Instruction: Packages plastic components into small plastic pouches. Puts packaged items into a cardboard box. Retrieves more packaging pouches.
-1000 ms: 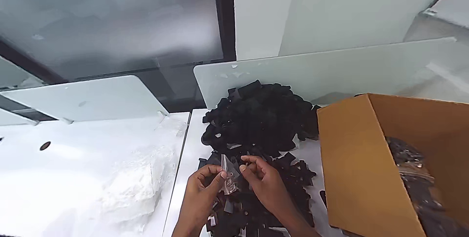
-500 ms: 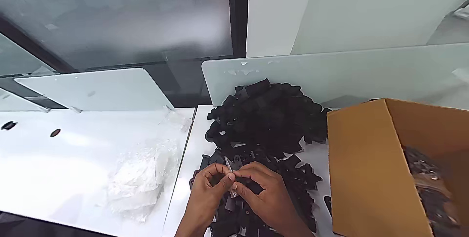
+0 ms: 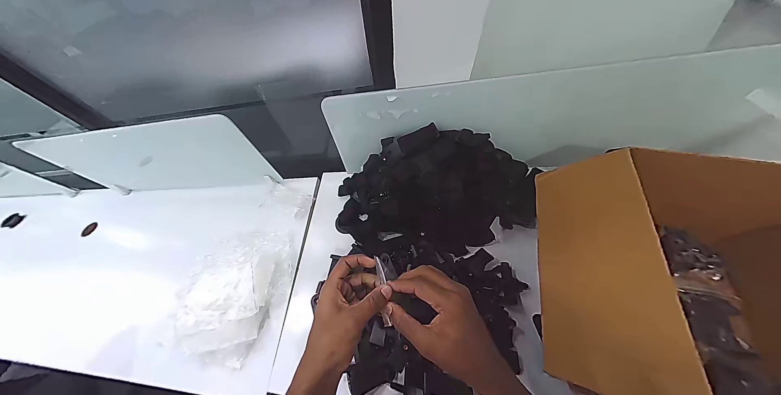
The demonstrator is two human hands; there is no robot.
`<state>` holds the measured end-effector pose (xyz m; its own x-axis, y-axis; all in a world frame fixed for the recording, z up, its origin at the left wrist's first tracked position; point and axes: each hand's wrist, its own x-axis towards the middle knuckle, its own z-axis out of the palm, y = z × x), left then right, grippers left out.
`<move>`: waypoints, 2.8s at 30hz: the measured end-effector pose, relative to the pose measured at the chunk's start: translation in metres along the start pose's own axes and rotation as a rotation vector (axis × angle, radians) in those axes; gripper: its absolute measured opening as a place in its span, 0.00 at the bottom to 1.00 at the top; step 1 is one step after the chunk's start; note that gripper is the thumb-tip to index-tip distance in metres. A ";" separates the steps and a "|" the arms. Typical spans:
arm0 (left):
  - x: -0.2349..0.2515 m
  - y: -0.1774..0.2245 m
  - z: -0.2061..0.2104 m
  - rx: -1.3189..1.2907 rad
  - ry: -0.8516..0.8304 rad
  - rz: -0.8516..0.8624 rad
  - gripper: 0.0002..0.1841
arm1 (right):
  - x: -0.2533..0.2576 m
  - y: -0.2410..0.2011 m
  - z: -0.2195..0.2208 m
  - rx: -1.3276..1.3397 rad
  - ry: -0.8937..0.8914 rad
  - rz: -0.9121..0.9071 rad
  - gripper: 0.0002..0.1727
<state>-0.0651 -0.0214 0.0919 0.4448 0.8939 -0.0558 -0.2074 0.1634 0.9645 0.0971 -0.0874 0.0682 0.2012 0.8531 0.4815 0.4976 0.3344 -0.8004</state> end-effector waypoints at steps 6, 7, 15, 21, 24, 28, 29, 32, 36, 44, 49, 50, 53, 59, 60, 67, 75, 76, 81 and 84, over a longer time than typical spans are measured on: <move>-0.001 -0.009 0.002 -0.027 -0.002 0.011 0.17 | -0.005 0.002 0.001 0.122 0.013 0.054 0.08; -0.002 -0.010 0.002 -0.043 -0.003 0.005 0.16 | -0.006 0.001 0.001 0.121 0.006 0.065 0.08; -0.005 -0.012 0.001 -0.105 -0.032 -0.022 0.16 | -0.005 -0.002 -0.002 0.277 -0.069 0.175 0.07; -0.010 -0.022 -0.002 -0.013 -0.154 0.127 0.17 | 0.005 -0.003 -0.019 0.607 -0.191 0.423 0.05; -0.009 -0.025 -0.002 0.011 -0.203 0.154 0.18 | 0.006 -0.005 -0.019 0.508 -0.208 0.448 0.00; -0.009 -0.026 -0.002 -0.043 -0.248 0.057 0.13 | 0.005 -0.002 -0.016 0.479 -0.192 0.458 0.03; -0.009 -0.026 -0.002 -0.073 -0.256 0.025 0.12 | 0.004 -0.002 -0.015 0.458 -0.185 0.462 0.03; -0.008 -0.025 0.001 -0.127 -0.254 -0.030 0.11 | 0.003 -0.001 -0.014 0.374 -0.177 0.470 0.04; -0.007 -0.023 0.005 -0.112 -0.233 -0.031 0.12 | 0.004 -0.001 -0.018 0.312 -0.204 0.451 0.04; -0.003 -0.020 0.013 -0.117 -0.150 -0.013 0.12 | 0.008 0.003 -0.019 0.303 -0.215 0.389 0.05; 0.002 -0.022 0.019 -0.046 -0.112 0.046 0.13 | 0.009 0.006 -0.020 0.256 -0.182 0.390 0.04; 0.003 -0.022 0.021 -0.036 -0.105 0.058 0.13 | 0.010 0.006 -0.020 0.254 -0.175 0.390 0.04; 0.005 -0.021 0.024 0.132 -0.072 0.135 0.13 | 0.010 0.007 -0.021 0.256 -0.136 0.374 0.05; 0.013 -0.007 0.016 0.415 -0.090 0.139 0.06 | 0.012 0.006 -0.029 0.137 -0.121 0.263 0.08; 0.015 -0.004 0.014 0.422 -0.123 0.119 0.06 | 0.013 0.007 -0.029 0.125 -0.133 0.236 0.08; 0.029 0.013 0.011 0.474 -0.322 0.022 0.06 | 0.018 0.011 -0.029 0.174 -0.148 0.265 0.07; 0.032 0.017 0.024 1.129 -0.279 0.262 0.12 | 0.013 0.006 -0.024 -0.200 -0.056 0.182 0.09; 0.033 0.018 0.025 1.149 -0.292 0.262 0.12 | 0.013 0.007 -0.025 -0.200 -0.056 0.183 0.09; 0.033 0.017 0.036 1.213 -0.286 0.305 0.09 | 0.010 0.010 -0.037 -0.287 0.039 0.189 0.09; 0.036 0.016 0.041 1.158 -0.306 0.351 0.09 | 0.009 0.005 -0.045 -0.319 0.042 0.206 0.08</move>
<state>-0.0168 -0.0033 0.1161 0.7373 0.6555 0.1633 0.4634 -0.6666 0.5838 0.1395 -0.0959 0.0849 0.3557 0.8700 0.3415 0.6795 0.0101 -0.7336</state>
